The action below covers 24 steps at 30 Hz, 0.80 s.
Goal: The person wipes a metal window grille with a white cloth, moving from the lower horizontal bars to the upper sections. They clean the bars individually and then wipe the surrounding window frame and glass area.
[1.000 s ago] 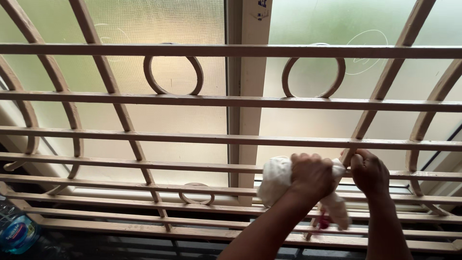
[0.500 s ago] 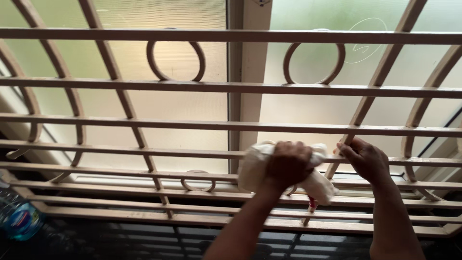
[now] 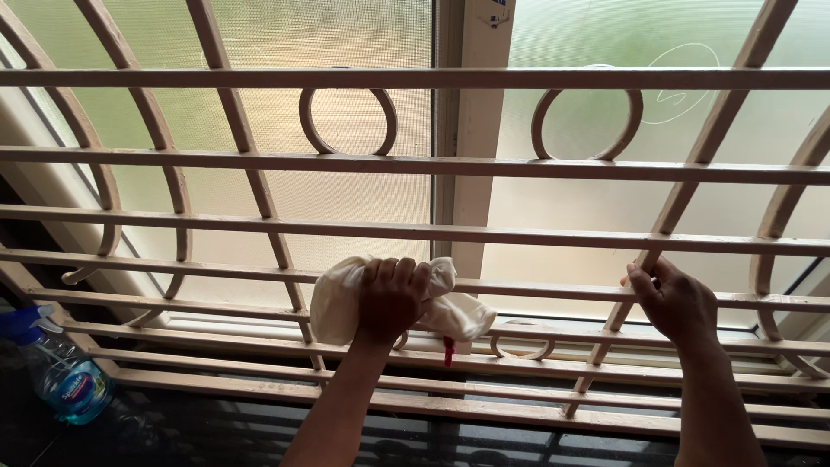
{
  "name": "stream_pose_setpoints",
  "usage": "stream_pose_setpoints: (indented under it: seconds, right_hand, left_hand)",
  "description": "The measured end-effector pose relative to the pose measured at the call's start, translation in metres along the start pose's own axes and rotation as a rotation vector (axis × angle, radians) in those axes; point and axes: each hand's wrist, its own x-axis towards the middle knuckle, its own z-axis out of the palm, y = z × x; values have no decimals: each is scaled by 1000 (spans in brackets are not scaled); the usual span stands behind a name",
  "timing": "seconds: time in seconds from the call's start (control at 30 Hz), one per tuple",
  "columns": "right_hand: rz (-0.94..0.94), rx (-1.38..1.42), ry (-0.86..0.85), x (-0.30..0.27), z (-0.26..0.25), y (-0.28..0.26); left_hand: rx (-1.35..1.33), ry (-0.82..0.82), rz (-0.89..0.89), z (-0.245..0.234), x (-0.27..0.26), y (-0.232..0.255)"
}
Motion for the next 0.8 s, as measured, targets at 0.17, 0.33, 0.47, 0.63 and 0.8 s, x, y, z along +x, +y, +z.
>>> stream_pose_setpoints:
  seconds: [0.17, 0.33, 0.47, 0.63, 0.8]
  right_hand:
    - [-26, 18, 31, 1, 6, 3]
    - [-17, -23, 22, -1, 4, 1]
    - [-31, -7, 15, -3, 1, 1]
    - [-63, 22, 32, -5, -5, -2]
    - [-41, 6, 33, -6, -3, -3]
  left_hand:
    - [-235, -735, -98, -5, 38, -16]
    - [-512, -651, -77, -13, 41, -34]
    - [-646, -116, -123, 2, 7, -36]
    - [-605, 270, -441, 5, -46, -30]
    - [-343, 593, -970, -39, -72, -41]
